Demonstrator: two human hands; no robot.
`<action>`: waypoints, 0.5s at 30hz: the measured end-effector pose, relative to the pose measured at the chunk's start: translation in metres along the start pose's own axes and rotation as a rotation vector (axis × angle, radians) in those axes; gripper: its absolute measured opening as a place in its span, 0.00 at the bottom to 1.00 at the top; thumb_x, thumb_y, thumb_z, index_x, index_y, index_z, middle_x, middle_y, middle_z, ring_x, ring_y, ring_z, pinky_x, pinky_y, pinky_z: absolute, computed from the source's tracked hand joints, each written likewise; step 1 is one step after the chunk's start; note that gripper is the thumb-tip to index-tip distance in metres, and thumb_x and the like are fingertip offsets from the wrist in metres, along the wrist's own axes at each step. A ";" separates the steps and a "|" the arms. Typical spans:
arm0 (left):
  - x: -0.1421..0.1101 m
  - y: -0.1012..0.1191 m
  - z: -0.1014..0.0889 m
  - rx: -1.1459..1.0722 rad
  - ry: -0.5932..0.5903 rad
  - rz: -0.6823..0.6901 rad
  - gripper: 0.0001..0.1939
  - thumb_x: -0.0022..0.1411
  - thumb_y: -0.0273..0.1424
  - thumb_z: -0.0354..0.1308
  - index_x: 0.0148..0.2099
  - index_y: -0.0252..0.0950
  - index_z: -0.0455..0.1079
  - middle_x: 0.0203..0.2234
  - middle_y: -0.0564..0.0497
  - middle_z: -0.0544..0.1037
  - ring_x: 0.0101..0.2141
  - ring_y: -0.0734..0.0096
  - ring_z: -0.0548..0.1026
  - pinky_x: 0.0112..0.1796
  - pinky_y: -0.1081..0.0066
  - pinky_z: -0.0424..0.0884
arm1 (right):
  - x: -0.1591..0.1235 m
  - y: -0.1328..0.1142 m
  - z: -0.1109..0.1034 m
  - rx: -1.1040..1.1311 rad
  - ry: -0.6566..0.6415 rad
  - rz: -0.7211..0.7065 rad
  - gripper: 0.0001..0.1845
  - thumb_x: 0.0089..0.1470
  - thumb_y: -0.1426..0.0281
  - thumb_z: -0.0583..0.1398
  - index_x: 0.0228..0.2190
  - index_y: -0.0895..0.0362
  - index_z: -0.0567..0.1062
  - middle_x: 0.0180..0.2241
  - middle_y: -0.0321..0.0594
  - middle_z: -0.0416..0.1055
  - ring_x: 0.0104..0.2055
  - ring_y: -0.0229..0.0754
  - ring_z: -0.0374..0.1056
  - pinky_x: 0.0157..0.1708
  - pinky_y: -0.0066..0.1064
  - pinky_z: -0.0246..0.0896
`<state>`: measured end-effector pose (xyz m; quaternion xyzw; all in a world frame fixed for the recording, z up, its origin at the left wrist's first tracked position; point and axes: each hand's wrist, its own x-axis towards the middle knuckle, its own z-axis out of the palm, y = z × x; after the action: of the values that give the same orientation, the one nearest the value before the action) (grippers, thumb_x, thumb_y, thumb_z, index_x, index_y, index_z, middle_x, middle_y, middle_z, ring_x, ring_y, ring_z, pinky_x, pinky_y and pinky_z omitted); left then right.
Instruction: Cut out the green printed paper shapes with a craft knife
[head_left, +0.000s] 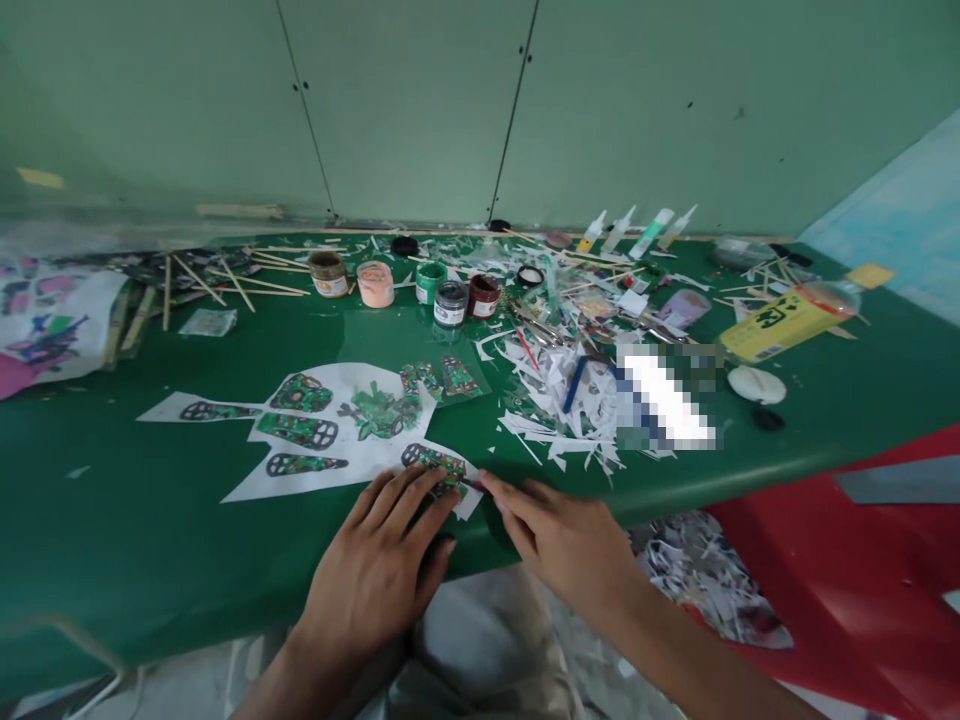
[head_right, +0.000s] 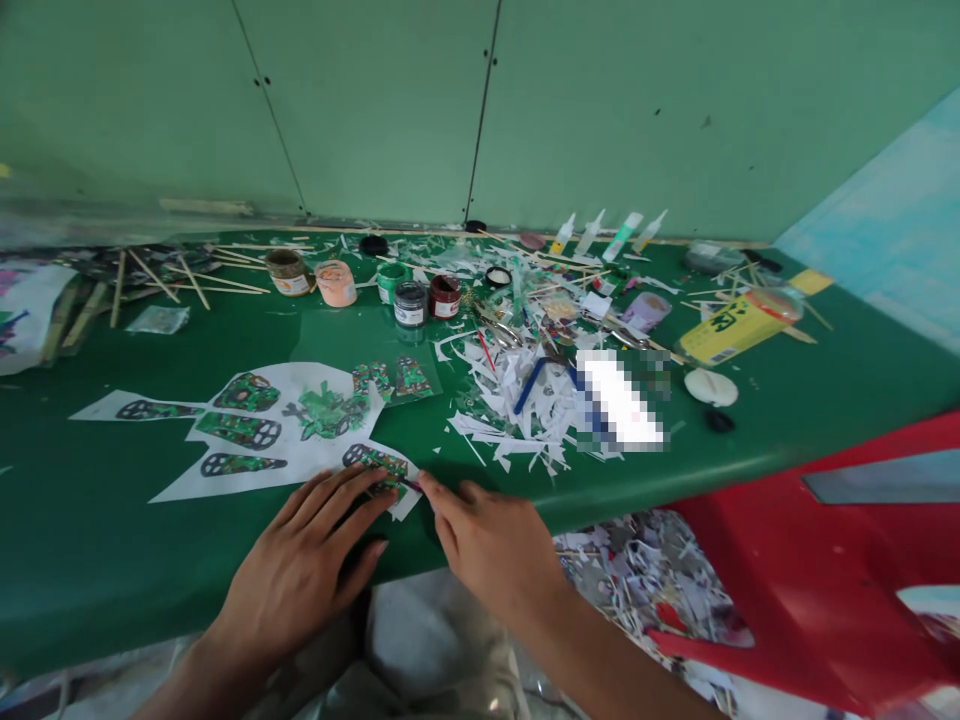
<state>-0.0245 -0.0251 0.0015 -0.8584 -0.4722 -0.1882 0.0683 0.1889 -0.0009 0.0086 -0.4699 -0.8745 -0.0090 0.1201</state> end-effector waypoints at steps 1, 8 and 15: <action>0.000 0.000 0.000 0.000 0.002 0.000 0.18 0.65 0.32 0.50 0.56 0.41 0.66 0.54 0.49 0.73 0.53 0.59 0.70 0.53 0.54 0.67 | 0.000 0.000 0.000 -0.001 0.003 0.002 0.23 0.61 0.71 0.49 0.53 0.49 0.73 0.27 0.36 0.75 0.21 0.37 0.67 0.18 0.32 0.46; -0.001 0.002 -0.001 0.005 -0.009 -0.033 0.17 0.65 0.32 0.50 0.55 0.42 0.67 0.53 0.49 0.73 0.51 0.58 0.71 0.51 0.54 0.66 | 0.000 -0.002 0.000 -0.035 0.010 -0.020 0.23 0.61 0.72 0.48 0.53 0.51 0.73 0.26 0.37 0.74 0.19 0.37 0.66 0.18 0.32 0.45; -0.001 0.003 0.000 0.014 -0.001 -0.049 0.17 0.66 0.33 0.49 0.55 0.42 0.67 0.53 0.49 0.74 0.51 0.58 0.71 0.50 0.55 0.65 | 0.000 -0.001 0.001 -0.024 0.038 -0.020 0.22 0.61 0.72 0.48 0.52 0.50 0.74 0.26 0.36 0.74 0.20 0.37 0.67 0.17 0.32 0.46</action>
<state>-0.0230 -0.0277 0.0014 -0.8463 -0.4943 -0.1862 0.0693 0.1881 -0.0014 0.0073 -0.4622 -0.8766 -0.0298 0.1308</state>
